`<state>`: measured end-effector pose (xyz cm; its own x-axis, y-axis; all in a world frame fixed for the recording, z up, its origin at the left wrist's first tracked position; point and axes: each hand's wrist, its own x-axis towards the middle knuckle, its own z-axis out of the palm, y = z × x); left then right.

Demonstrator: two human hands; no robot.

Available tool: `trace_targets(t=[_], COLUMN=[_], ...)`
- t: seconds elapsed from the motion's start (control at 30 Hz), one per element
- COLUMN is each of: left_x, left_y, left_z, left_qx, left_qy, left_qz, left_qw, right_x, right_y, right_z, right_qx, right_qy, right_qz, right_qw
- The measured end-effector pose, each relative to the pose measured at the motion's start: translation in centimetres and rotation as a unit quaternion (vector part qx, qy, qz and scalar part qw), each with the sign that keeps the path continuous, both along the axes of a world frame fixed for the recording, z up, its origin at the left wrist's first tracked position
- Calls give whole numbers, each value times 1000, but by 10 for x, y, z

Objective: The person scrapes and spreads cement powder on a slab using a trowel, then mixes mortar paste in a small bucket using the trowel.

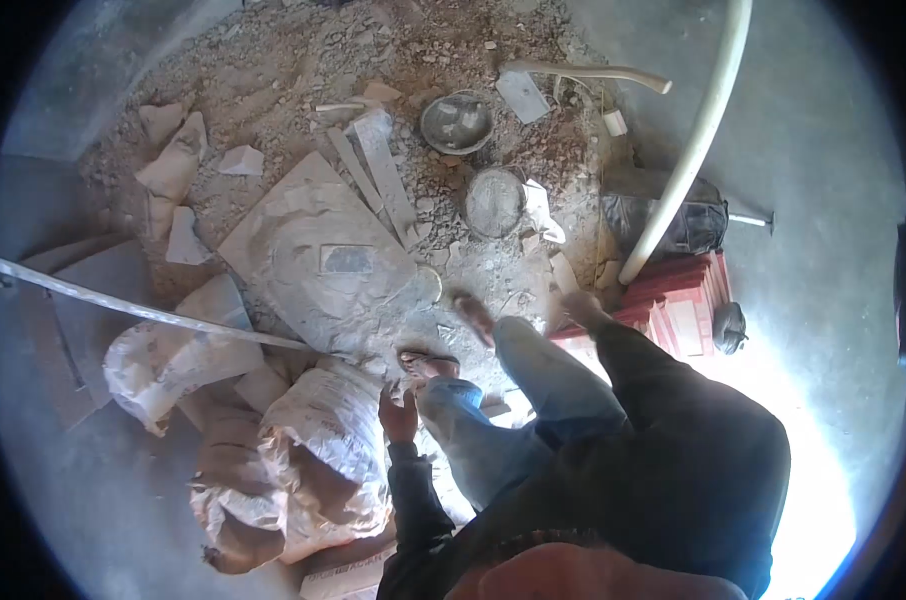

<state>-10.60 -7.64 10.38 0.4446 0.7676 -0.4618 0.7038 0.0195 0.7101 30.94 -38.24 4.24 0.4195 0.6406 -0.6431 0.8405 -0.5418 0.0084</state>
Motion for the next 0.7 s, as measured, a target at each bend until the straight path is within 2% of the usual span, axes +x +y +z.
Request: trace_targets(t=[0.07,0.1,0.13,0.2,0.23,0.3,0.4,0.47,0.5,0.57,0.6,0.7], left_x=[5,8,21,55,67,99,186,256,285,343,372,450], left_y=[7,12,16,23,22,17,1,-10,-17,-25,-27,-21], left_z=[30,35,44,61,52,39,36,20,5,-33,-53,-110], left_qx=[-31,-53,-30,15,58,46,-9,-57,-26,2,-3,3], left_qy=[36,51,63,88,93,61,73,67,63,50,42,45], left_qz=[-2,8,3,-7,-27,-44,-53,-64,-99,-135,-136,-187], left_qw=[999,997,998,996,994,996,996,994,993,990,990,981], right_x=[4,10,12,12,20,41,100,146,171,211,228,262], right_y=[-50,-76,-97,-120,-126,-130,-100,-67,-48,-14,4,6], right_z=[51,56,56,64,64,50,45,52,58,72,90,65], right_qx=[76,33,-12,1,8,-11,63,119,147,211,247,293], right_qy=[-15,-15,-13,-17,-20,21,151,212,236,233,206,158], right_qz=[-13,-27,-40,-107,-135,-191,-280,-367,-410,-418,-384,-286], right_qw=[997,999,999,994,991,981,946,898,869,852,866,899])
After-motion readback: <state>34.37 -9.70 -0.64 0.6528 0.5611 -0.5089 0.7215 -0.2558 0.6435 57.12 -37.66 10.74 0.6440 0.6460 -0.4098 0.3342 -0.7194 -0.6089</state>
